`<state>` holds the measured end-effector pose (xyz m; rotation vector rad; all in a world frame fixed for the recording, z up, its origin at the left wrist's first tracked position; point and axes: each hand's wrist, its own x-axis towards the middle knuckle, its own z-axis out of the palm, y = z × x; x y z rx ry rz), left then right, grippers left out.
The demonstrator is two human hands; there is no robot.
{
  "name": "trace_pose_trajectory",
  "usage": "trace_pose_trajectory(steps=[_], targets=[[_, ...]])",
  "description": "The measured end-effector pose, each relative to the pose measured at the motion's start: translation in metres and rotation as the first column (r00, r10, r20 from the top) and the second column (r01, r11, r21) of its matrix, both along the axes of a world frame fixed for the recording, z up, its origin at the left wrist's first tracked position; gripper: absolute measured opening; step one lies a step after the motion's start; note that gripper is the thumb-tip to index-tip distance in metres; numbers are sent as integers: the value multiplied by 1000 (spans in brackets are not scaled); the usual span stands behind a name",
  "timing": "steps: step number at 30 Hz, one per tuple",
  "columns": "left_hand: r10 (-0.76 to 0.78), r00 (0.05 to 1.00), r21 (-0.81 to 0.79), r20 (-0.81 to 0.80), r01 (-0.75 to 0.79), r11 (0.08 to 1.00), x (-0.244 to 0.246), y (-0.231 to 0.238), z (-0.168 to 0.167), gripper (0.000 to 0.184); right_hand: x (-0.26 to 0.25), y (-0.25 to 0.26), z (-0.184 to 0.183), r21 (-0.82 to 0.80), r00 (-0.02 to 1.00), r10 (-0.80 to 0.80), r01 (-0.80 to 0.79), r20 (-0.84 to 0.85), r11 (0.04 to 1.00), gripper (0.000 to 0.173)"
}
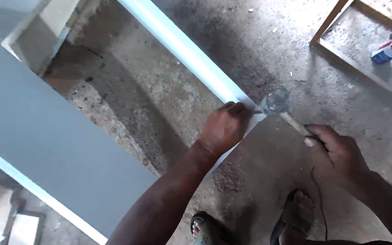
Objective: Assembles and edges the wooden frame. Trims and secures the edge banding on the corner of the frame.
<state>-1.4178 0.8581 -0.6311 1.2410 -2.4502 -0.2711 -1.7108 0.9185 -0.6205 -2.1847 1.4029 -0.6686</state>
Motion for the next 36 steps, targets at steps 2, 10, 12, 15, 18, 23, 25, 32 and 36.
trace_pose_trajectory(steps=[2,10,12,15,18,23,25,32,36], targets=[[2,1000,3,-1,-2,1000,1,2,-2,20,1,3,0,12,1000,8,-8,-13,1000,38],[3,997,133,-83,8,991,5,-3,1,18,-34,21,-10,273,899,-326,249,292,929,40],[-1,974,179,-228,43,983,10,-4,-6,17,-49,32,-45,465,869,-414,259,270,847,40],[-19,976,107,-215,43,993,9,0,-9,18,-71,52,-109,709,897,-436,265,66,654,43],[-109,988,20,105,108,994,2,-8,10,19,-90,69,-158,804,968,-216,227,-126,550,42],[-110,993,58,42,107,993,6,-10,9,18,-90,72,-168,800,949,88,202,-301,565,40],[-88,996,29,-34,89,996,8,-6,2,19,-84,66,-163,770,931,95,231,-352,594,41],[-141,981,34,137,137,990,4,-11,16,18,-79,43,-162,726,889,72,321,-453,608,48],[-95,974,65,-203,111,992,13,-6,-11,19,-64,30,-129,683,919,49,254,-391,684,43]])
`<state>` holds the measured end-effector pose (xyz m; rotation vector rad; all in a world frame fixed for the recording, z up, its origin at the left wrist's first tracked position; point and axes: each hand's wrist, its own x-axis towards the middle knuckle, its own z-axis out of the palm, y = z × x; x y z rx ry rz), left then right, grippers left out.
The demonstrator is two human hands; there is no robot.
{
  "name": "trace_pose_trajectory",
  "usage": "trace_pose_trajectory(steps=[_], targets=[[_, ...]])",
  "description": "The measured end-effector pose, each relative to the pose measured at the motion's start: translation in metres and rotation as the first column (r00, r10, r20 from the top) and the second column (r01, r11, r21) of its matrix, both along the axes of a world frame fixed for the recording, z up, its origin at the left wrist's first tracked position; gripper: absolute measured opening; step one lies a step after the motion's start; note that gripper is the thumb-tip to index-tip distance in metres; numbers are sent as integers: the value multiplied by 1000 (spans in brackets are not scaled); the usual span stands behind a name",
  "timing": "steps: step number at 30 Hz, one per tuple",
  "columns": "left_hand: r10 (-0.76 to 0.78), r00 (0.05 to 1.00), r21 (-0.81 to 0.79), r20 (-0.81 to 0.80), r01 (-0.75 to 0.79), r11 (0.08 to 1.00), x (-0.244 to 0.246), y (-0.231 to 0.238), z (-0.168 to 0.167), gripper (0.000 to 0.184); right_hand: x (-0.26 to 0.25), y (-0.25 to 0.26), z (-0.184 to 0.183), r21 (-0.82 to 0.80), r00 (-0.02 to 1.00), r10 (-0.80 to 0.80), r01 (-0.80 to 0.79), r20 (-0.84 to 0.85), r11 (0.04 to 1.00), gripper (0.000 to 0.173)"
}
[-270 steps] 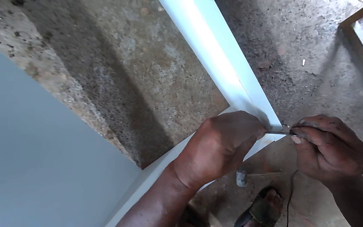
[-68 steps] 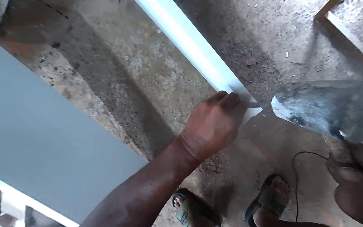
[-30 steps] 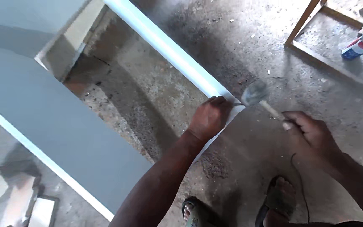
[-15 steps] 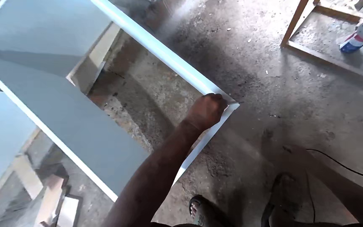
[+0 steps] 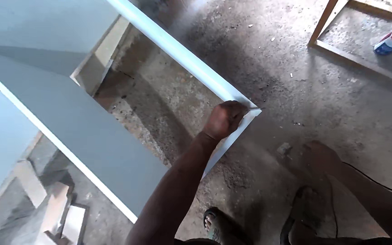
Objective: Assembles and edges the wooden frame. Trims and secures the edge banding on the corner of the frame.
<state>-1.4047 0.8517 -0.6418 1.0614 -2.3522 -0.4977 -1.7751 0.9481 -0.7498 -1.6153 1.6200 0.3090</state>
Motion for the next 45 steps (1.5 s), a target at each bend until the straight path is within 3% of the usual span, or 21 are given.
trace_pose_trajectory(steps=[3,7,10,13,21,27,34,38,40,42,45], targets=[[55,998,-74,-44,-58,996,-2,7,-11,19,32,-34,43,-392,978,102,-23,181,920,31],[-42,959,-109,280,75,991,-4,-6,13,19,86,-84,105,-729,903,361,-83,234,680,33],[-101,902,-72,420,144,987,-8,-13,30,18,102,-109,114,-786,847,499,-180,181,591,30],[-124,896,-52,426,161,986,-8,-18,34,19,107,-120,105,-790,816,550,-215,177,574,18],[11,994,-81,106,-3,997,-1,0,0,19,112,-130,112,-865,682,732,-367,0,343,10],[-14,995,-84,100,23,996,1,-3,-1,19,112,-128,111,-885,682,731,-347,-11,310,8],[-98,929,-47,357,123,991,-28,-21,58,21,106,-128,80,-853,725,612,-68,314,518,19],[-55,951,11,305,54,998,-22,-31,88,21,94,-138,120,-876,755,590,-45,285,481,23],[-38,980,34,195,32,999,-13,-18,107,21,88,-127,157,-899,737,611,-8,291,438,25],[2,979,80,202,-18,997,-7,20,119,21,85,-103,187,-913,713,637,9,291,407,25],[61,977,171,204,-97,981,-10,96,112,14,94,-63,196,-886,637,696,-42,332,461,22]])
